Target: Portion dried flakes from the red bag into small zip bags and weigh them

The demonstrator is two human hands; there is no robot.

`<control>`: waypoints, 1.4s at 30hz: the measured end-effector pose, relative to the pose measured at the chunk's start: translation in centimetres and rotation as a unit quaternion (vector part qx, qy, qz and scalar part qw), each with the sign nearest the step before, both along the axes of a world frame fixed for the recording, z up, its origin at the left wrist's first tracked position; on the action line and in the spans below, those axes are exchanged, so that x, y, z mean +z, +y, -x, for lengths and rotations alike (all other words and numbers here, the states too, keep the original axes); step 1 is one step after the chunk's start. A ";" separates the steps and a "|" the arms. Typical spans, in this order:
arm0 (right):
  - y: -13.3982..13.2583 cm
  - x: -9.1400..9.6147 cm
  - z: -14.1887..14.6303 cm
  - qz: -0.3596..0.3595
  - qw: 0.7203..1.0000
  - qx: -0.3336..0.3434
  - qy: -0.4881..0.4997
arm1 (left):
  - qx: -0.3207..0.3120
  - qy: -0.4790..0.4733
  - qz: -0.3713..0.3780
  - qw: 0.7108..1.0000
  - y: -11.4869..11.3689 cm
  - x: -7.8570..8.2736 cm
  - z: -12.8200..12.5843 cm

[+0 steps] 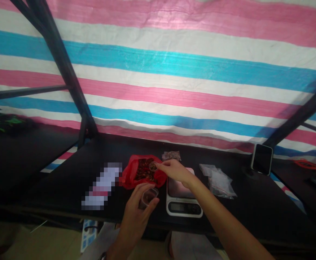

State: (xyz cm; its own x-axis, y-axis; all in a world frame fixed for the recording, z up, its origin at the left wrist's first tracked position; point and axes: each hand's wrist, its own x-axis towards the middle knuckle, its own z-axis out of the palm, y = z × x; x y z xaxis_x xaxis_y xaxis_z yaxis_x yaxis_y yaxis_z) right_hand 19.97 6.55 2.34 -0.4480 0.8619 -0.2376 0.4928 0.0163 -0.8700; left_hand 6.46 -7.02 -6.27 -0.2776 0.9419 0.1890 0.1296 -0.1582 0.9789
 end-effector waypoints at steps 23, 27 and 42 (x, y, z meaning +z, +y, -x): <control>0.1 -0.6 -1.9 -0.055 0.986 -0.126 0.098 | 0.050 0.065 -0.028 0.996 10.5 1.3 0.0; 0.0 -0.9 -1.6 -0.076 0.986 -0.106 0.105 | 0.044 0.065 -0.019 0.997 10.3 1.2 -0.2; -3.3 -1.0 1.6 -0.274 0.947 -0.157 -0.062 | 0.026 -0.011 -0.014 0.999 10.4 1.0 -0.4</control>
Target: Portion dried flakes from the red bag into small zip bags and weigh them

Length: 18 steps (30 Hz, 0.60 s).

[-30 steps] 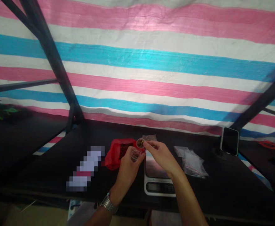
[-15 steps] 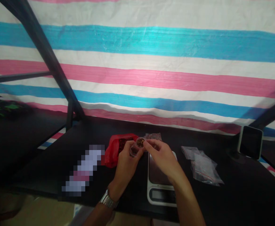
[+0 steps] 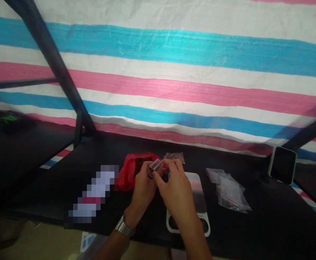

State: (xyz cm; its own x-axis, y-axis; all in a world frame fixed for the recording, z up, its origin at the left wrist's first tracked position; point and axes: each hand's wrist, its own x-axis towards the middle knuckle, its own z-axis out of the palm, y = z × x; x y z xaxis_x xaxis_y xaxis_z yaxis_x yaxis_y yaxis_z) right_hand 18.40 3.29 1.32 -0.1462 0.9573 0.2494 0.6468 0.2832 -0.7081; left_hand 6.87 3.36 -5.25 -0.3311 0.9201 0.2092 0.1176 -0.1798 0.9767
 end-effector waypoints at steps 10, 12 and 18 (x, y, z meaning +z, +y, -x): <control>0.5 -0.4 -0.5 -0.017 0.995 -0.022 0.096 | -0.005 -0.016 0.004 1.000 0.0 0.0 0.1; 0.7 -0.4 -0.5 0.003 0.993 -0.026 0.113 | -0.004 -0.018 0.001 1.000 0.0 0.1 0.1; 1.9 -0.8 -0.6 0.053 0.983 -0.030 0.172 | 0.032 -0.030 0.005 0.999 -0.5 0.5 0.0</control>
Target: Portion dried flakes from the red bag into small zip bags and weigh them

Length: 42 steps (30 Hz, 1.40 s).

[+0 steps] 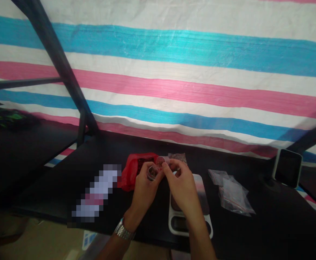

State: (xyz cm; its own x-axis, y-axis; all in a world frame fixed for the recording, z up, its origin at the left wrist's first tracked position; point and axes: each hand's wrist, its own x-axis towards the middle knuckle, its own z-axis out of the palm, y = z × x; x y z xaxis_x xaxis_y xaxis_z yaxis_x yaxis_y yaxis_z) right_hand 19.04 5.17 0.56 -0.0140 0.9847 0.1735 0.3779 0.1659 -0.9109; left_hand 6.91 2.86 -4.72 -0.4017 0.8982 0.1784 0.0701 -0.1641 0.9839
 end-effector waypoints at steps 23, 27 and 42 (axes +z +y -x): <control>0.0 0.4 2.0 -0.003 0.978 0.206 -0.037 | 0.084 0.039 -0.197 0.976 -3.4 -0.5 2.3; -1.5 1.2 1.0 0.038 0.957 0.288 0.001 | -0.021 -0.058 -0.191 0.980 -3.7 -1.0 1.5; -1.8 -1.2 -2.6 0.035 0.988 0.111 0.107 | -0.112 -0.098 -0.105 0.983 -3.0 0.3 -0.6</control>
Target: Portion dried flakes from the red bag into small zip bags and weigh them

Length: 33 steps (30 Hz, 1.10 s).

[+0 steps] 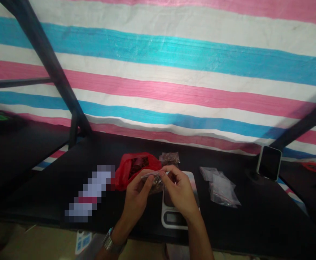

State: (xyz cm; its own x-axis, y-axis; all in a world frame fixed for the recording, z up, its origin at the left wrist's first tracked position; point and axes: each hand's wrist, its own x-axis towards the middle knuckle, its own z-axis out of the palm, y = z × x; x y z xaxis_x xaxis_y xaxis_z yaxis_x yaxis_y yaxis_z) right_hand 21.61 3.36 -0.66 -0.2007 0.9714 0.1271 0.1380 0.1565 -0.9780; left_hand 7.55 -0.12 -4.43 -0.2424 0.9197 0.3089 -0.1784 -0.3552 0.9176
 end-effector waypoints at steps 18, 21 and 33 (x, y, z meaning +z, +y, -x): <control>0.7 -0.6 0.3 -0.018 0.998 -0.055 0.040 | 0.041 0.044 0.036 0.998 1.2 -0.4 -0.5; 0.7 -0.7 0.2 -0.027 0.998 -0.050 0.029 | 0.044 0.047 0.041 0.997 1.3 -0.3 -0.6; 1.6 -0.4 -3.3 0.011 0.992 -0.125 -0.019 | 0.060 0.070 0.033 0.995 1.2 -1.0 -0.8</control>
